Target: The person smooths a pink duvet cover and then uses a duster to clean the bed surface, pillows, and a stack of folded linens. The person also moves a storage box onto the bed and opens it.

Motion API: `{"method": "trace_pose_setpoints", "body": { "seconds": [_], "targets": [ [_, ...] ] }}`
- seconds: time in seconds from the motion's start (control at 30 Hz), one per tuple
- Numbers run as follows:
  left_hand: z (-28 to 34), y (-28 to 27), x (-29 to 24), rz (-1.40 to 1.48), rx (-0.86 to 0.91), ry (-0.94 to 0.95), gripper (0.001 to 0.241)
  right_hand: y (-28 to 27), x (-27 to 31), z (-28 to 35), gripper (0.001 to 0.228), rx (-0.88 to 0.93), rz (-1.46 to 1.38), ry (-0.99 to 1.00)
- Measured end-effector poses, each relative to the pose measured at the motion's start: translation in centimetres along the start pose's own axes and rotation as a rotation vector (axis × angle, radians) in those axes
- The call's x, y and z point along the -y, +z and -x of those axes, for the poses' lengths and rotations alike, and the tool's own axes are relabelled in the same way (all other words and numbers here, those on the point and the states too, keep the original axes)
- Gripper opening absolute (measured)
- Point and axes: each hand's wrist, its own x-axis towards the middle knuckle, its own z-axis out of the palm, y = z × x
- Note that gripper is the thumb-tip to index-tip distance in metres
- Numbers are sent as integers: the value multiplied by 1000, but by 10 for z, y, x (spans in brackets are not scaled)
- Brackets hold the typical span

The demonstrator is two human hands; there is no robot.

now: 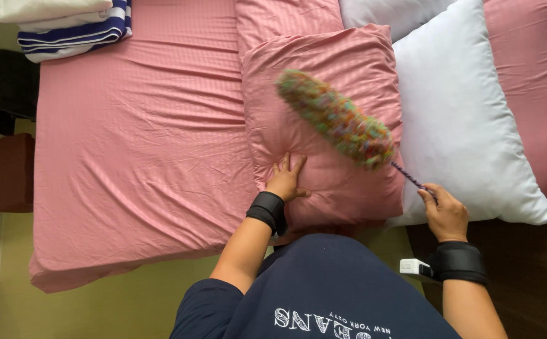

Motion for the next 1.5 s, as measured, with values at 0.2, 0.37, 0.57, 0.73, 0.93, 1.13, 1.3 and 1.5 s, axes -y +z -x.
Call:
{"method": "trace_pose_setpoints", "body": {
  "seconds": [0.2,0.37,0.57,0.73,0.93,1.13,1.3,1.5],
  "targets": [
    [-2,3,1,6,2,-7,122,25,-125,7,32,-305,124,392],
    [-3,6,3,11,-49,27,124,8,-190,18,22,-626,142,442],
    [-2,0,-5,-24,16,-26,123,-8,-85,21,27,-396,-78,321],
    [-1,3,-4,-20,-9,-6,122,-10,-24,16,30,13,-133,122],
    [5,3,-3,5,-61,16,123,19,-93,9,31,-158,71,335],
    [10,7,11,-16,-64,37,123,18,-148,18,25,-679,58,624],
    [4,13,15,-17,-50,55,122,13,-84,28,25,-464,-16,215],
    [-17,38,45,-32,-48,120,123,6,15,50,30,26,-152,200]
  ]
}}
